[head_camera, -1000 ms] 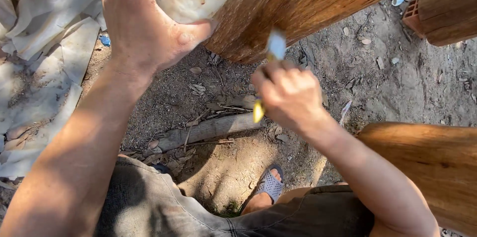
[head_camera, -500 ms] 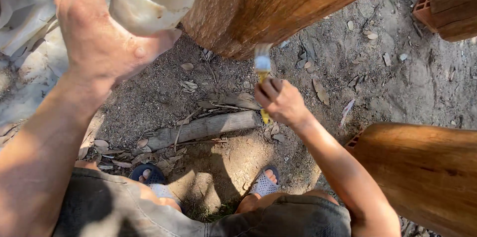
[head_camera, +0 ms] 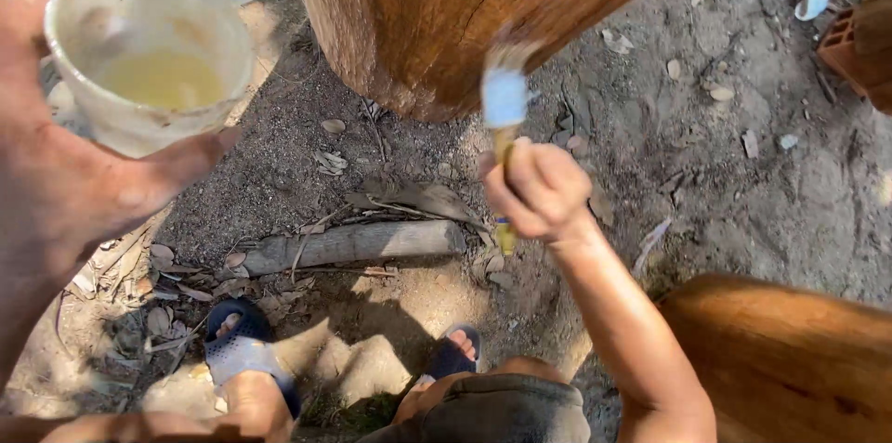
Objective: The person holds a small cup of varnish in one hand and a paintbrush in the other, brushing the liquid onto the flat top and sides of wooden log stools. They move between several log stools, dipping the brush into the cup and coating the wood surfaces one at a time.
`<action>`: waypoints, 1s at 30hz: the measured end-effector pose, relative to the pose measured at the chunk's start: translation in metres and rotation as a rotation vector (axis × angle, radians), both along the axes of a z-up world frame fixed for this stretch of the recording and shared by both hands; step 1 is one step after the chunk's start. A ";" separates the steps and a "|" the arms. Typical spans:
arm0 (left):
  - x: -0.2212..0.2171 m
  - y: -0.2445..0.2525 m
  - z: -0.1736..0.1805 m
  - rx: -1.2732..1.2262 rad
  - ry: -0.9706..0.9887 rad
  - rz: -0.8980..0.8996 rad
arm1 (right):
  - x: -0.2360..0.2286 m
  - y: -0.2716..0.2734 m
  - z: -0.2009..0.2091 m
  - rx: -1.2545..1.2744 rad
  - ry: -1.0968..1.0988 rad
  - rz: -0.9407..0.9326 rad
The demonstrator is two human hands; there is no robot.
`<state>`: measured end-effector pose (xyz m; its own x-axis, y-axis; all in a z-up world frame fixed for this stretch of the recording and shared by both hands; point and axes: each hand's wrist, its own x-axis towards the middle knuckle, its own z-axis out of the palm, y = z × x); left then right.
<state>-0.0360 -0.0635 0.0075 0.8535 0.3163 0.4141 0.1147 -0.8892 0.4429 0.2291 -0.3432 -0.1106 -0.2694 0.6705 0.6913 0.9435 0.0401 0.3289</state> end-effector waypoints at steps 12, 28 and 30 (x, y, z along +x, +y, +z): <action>0.035 -0.036 0.024 -0.119 -0.027 0.104 | 0.062 -0.046 0.077 0.037 0.405 0.192; 0.059 0.052 -0.069 0.011 -0.039 -0.030 | 0.005 -0.026 0.076 0.601 0.366 0.060; 0.065 0.061 -0.078 -0.191 -0.183 -0.218 | -0.011 -0.008 0.088 0.423 0.400 -0.114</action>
